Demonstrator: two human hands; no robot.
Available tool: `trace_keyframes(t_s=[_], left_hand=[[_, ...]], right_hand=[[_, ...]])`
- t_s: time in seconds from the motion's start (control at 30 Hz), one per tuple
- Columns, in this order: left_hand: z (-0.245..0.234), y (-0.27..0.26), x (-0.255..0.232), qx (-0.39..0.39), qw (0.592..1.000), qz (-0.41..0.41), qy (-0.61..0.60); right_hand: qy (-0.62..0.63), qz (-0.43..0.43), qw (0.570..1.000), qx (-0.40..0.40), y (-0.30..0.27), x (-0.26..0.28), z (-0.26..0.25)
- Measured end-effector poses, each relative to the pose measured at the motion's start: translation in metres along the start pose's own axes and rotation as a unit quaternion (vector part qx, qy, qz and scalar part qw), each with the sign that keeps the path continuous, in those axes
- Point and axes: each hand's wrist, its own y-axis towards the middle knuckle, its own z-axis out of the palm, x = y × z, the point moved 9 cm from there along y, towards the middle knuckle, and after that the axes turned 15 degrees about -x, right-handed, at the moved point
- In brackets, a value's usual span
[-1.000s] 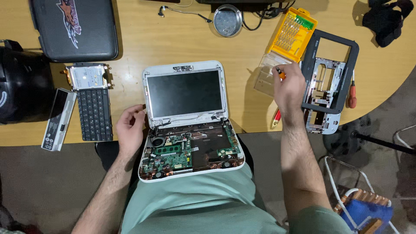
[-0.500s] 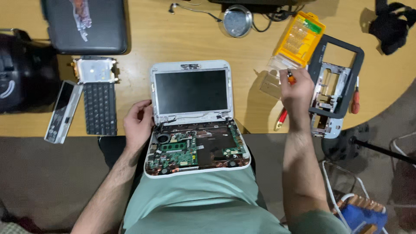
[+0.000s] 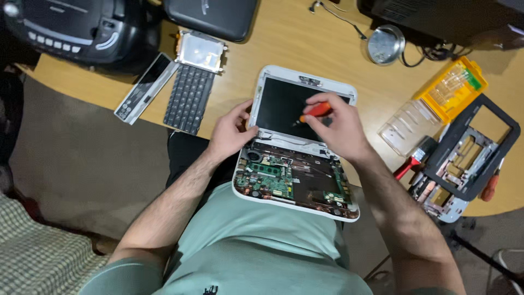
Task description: The person uses a screwdriver to remove screws from the laptop's screen bezel and internal components. They detach the bezel and manipulate internal parts, including the fan and motherboard area.
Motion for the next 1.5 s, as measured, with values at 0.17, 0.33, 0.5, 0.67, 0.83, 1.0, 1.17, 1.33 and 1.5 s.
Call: trace_keyframes(t_s=[0.17,0.33,0.5,0.67,0.83,1.0,1.17,1.33,1.5], left_hand=[[-0.003,0.011,-0.022,0.004,0.997,0.060,0.052],[0.005,0.037,-0.059,-0.036,0.974,0.186,0.125],[0.016,0.045,-0.080,-0.043,0.949,0.254,0.180],[0.012,0.043,-0.078,-0.046,0.946,0.261,0.188],[0.021,0.046,-0.088,-0.020,0.947,0.274,0.169],[0.081,0.030,-0.135,0.121,0.871,0.423,0.217],[0.176,0.006,-0.176,0.220,0.792,0.509,0.253],[0.237,-0.016,-0.184,0.223,0.758,0.535,0.300],[0.247,-0.022,-0.189,0.228,0.778,0.479,0.337]], right_hand=[[-0.001,-0.011,0.999,0.042,0.028,0.014,0.046],[-0.056,-0.032,0.997,0.033,0.068,0.014,0.079],[-0.102,-0.034,0.994,0.029,0.088,0.005,0.100],[-0.117,-0.021,0.993,0.010,0.097,-0.011,0.088],[-0.038,0.059,0.992,-0.102,0.094,-0.045,-0.024],[-0.071,0.103,0.979,-0.158,0.059,-0.083,-0.121],[-0.105,0.129,0.970,-0.178,0.040,-0.088,-0.132],[-0.183,0.094,0.968,-0.145,0.029,-0.107,-0.137],[-0.222,0.099,0.959,-0.144,0.023,-0.118,-0.140]])
